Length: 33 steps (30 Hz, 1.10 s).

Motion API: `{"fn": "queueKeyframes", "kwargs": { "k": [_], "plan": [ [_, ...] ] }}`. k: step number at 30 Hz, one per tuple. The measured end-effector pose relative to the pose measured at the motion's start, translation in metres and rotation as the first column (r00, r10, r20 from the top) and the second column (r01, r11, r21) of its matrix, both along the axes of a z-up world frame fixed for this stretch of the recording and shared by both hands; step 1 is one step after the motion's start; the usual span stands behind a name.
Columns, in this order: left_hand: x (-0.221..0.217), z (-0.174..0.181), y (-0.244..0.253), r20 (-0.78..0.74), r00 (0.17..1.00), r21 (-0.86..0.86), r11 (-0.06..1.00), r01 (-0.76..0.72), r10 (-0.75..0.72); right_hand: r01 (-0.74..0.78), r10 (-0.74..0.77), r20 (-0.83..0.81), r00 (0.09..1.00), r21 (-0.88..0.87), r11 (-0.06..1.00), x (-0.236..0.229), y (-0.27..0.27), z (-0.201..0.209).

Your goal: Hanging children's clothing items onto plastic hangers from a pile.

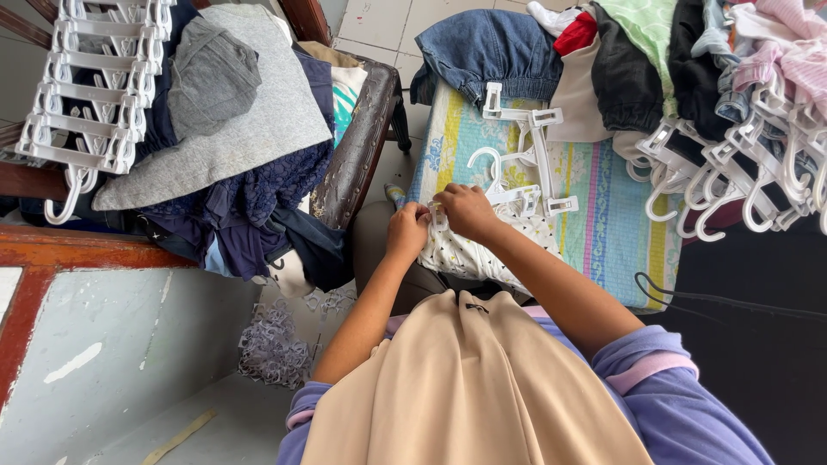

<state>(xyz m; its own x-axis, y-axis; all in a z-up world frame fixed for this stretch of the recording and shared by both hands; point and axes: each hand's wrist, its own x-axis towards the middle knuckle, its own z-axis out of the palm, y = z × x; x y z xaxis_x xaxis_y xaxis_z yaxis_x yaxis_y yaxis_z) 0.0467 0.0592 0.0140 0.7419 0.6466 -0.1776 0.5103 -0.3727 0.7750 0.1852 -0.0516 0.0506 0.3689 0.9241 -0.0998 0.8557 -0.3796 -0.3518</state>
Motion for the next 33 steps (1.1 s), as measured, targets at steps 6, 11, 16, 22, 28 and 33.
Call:
{"fn": "queueKeyframes", "kwargs": {
  "k": [6,11,16,22,28,33],
  "plan": [
    [-0.006,-0.017,0.010,-0.128,0.991,0.003,1.000,0.028,-0.028,-0.086,-0.009,0.368,0.930,0.243,0.966,-0.026,-0.027,-0.005],
    [-0.009,0.022,0.001,-0.164,0.986,0.316,0.949,0.018,0.036,0.017,-0.194,0.250,0.949,0.570,0.821,-0.012,-0.102,-0.041],
    [0.050,0.017,-0.026,0.019,0.967,0.582,0.789,0.196,-0.255,0.256,-0.417,0.318,0.852,0.442,0.860,0.012,-0.162,-0.075],
    [0.141,-0.011,-0.078,-0.026,0.854,0.650,0.641,0.409,-0.519,0.204,-0.391,0.461,0.797,0.404,0.892,0.000,-0.169,-0.072],
    [0.177,-0.040,-0.095,-0.207,0.830,0.629,0.579,0.518,-0.518,0.209,-0.374,0.434,0.820,0.380,0.901,-0.007,-0.179,-0.059],
    [0.180,-0.039,-0.088,-0.209,0.846,0.588,0.628,0.510,-0.491,0.249,-0.385,0.380,0.841,0.359,0.900,-0.007,-0.180,-0.061]
  ]
}}
